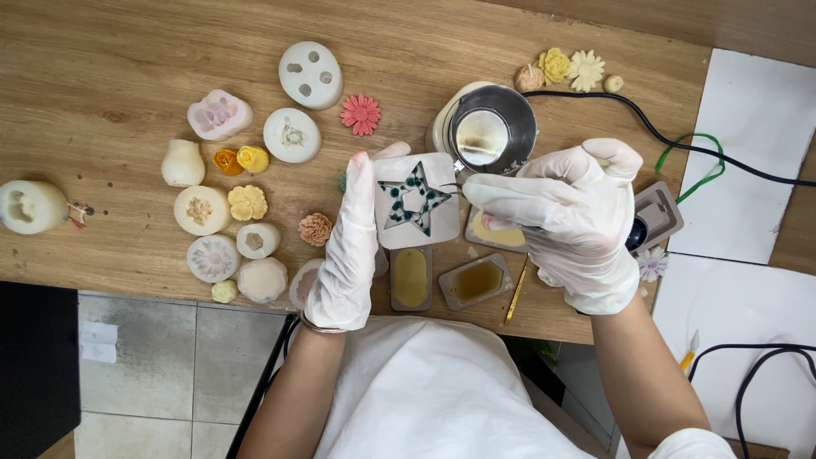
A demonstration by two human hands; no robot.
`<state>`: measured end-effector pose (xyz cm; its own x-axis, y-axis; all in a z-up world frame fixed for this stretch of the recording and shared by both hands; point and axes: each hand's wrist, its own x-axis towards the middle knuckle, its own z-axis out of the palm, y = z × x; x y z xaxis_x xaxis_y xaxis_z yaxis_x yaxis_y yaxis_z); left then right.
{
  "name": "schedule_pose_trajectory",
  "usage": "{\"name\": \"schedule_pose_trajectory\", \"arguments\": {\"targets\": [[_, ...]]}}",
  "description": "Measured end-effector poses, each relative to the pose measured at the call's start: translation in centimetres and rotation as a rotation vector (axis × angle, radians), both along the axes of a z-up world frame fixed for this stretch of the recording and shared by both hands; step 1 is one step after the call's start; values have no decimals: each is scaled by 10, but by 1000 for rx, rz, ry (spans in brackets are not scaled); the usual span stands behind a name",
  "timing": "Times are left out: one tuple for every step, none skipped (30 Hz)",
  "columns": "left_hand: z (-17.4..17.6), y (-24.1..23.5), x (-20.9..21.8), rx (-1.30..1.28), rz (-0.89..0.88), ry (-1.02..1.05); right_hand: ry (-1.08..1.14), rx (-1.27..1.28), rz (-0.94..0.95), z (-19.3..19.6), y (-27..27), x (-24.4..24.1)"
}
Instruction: The person wears gloves and uses a heat gun to warm a star-shaped candle decorated with green wax pieces, then stirs and pours melted wax from a small pot, and handles finished flower-shaped candles on the table, placing one into the pot.
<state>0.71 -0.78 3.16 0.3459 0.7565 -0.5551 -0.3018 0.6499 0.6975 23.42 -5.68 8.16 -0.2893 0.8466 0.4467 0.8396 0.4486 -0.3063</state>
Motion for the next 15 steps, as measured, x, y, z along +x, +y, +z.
{"name": "schedule_pose_trajectory", "arguments": {"targets": [[0, -1, -1, 1, 2, 1, 1, 1, 2, -2, -1, -2], [-1, -3, -2, -12, 4, -28, 52, -22, 22, -3, -2, -4], [-1, -4, -2, -24, 3, -60, 101, -43, 40, -5, -3, -5], [-8, -5, -2, -20, 2, -61, 99, -40, 40, -8, -5, -5], [-15, -7, -3, -23, 3, -71, 73, -33, 31, -12, -8, -6], [-21, -10, -3, -25, 4, -81, 46, -25, 22, -15, -11, -6], [-20, -12, -3, -25, 2, -81, 46, -25, 21, -13, -13, -9], [-18, -13, -3, -39, 0, -97, 70, -24, 14, -10, -15, -11], [-17, -14, -3, -49, -3, -114, 92, -18, 8, -8, -15, -13], [-19, -16, -4, -44, -5, -115, 90, -13, 7, -8, -20, -14], [-21, -18, -4, -42, -3, -113, 139, 2, -34, -9, -24, -14], [-23, -20, -5, -39, -2, -110, 187, 17, -75, -9, -28, -14], [-21, -22, -5, -38, 1, -114, 184, 18, -72, -5, -34, -16], [-20, -24, -5, -42, 12, -110, 282, -21, -111, -2, -39, -17], [-18, -25, -6, -45, 24, -105, 383, -59, -149, 1, -44, -19]]}}
